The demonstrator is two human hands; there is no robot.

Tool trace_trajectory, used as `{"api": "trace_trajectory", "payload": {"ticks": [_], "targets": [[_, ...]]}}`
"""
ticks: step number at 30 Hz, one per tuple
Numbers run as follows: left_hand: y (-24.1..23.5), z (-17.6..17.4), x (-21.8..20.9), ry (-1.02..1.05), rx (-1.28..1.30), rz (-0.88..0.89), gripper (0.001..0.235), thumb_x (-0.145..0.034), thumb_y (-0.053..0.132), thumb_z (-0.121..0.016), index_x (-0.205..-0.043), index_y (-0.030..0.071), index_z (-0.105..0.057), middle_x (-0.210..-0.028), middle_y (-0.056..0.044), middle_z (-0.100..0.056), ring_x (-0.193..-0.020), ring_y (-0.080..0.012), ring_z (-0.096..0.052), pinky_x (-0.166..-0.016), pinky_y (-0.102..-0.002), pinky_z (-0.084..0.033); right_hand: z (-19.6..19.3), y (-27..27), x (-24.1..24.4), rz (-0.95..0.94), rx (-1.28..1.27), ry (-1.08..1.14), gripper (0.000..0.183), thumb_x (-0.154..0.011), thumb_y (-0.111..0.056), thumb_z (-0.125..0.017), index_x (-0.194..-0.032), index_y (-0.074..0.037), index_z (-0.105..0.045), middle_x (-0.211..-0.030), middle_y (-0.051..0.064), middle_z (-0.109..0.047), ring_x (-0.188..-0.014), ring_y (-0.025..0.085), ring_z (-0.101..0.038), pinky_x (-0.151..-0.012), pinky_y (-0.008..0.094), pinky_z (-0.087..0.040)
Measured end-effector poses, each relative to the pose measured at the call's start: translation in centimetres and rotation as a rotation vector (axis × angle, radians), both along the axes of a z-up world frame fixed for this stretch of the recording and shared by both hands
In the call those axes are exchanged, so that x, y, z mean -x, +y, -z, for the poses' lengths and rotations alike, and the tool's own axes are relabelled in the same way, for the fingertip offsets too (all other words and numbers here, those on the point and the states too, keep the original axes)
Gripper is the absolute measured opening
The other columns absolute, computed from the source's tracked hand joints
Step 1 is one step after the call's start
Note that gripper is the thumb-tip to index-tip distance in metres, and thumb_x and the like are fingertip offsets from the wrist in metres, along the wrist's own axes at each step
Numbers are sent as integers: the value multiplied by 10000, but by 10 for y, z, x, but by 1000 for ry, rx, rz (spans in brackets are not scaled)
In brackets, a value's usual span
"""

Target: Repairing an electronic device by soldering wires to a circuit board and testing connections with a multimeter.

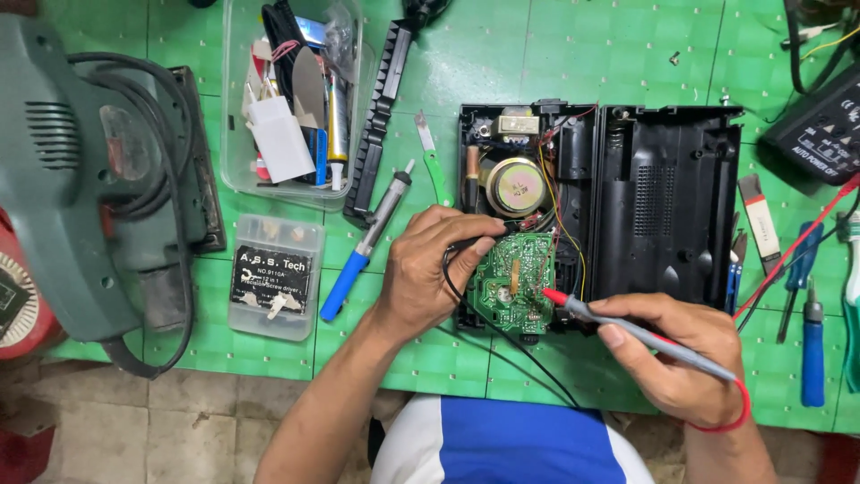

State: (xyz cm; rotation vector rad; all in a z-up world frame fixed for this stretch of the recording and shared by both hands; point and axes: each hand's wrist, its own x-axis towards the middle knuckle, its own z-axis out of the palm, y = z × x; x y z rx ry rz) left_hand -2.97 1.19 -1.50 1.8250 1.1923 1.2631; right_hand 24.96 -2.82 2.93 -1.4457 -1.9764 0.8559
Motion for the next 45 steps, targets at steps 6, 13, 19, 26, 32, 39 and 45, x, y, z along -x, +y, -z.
{"api": "trace_trajectory", "payload": {"ticks": [6,13,19,26,32,39,45], "targets": [[1,0,-1,-8,-8,-6,131,-1043,118,-629,-1144,78,-702,-1095,-61,-764,-959,-241,-692,-898,-357,-518,0,1,-1,22,3,-3,161,-873,-202,-736,-1007,-122,-776,-792,-36,-753,-472,59,-499,-503,209,-385],[1,3,0,-23,0,-5,155,-1052,159,-613,-1147,78,-704,-1092,-60,-763,-976,-240,-698,-894,-361,-521,-3,3,13,-81,14,2,160,-871,-222,-720,-989,-129,-775,-890,-12,-798,-589,81,-690,-603,205,-502],[0,5,0,2,10,-6,134,-1041,134,-629,-1147,94,-699,-1101,-46,-760,-975,-239,-690,-919,-361,-506,0,4,14,-109,19,13,168,-875,-217,-706,-995,-118,-771,-915,3,-806,-648,93,-735,-627,203,-529],[1,2,0,-21,3,-1,135,-1043,125,-627,-1147,79,-699,-1094,-61,-759,-968,-244,-690,-900,-361,-521,-1,5,15,-94,28,31,165,-870,-220,-714,-987,-117,-768,-911,2,-805,-626,88,-720,-615,198,-529],[1,1,0,-13,-6,-7,129,-1039,113,-639,-1149,79,-698,-1096,-53,-761,-959,-238,-691,-889,-354,-517,-1,7,14,-103,27,38,165,-874,-218,-705,-981,-110,-770,-917,17,-809,-678,105,-756,-638,203,-547],[1,2,-1,-13,-11,-10,127,-1036,114,-646,-1147,82,-699,-1097,-52,-763,-955,-237,-695,-888,-357,-519,0,7,15,-106,24,55,175,-871,-221,-708,-986,-102,-766,-916,27,-805,-650,109,-744,-619,205,-543],[1,0,0,-14,-6,-9,128,-1037,111,-640,-1143,76,-702,-1095,-57,-764,-959,-238,-698,-890,-356,-518,-1,8,15,-117,22,57,174,-873,-222,-702,-981,-100,-763,-915,31,-807,-670,117,-754,-632,210,-549]]}}
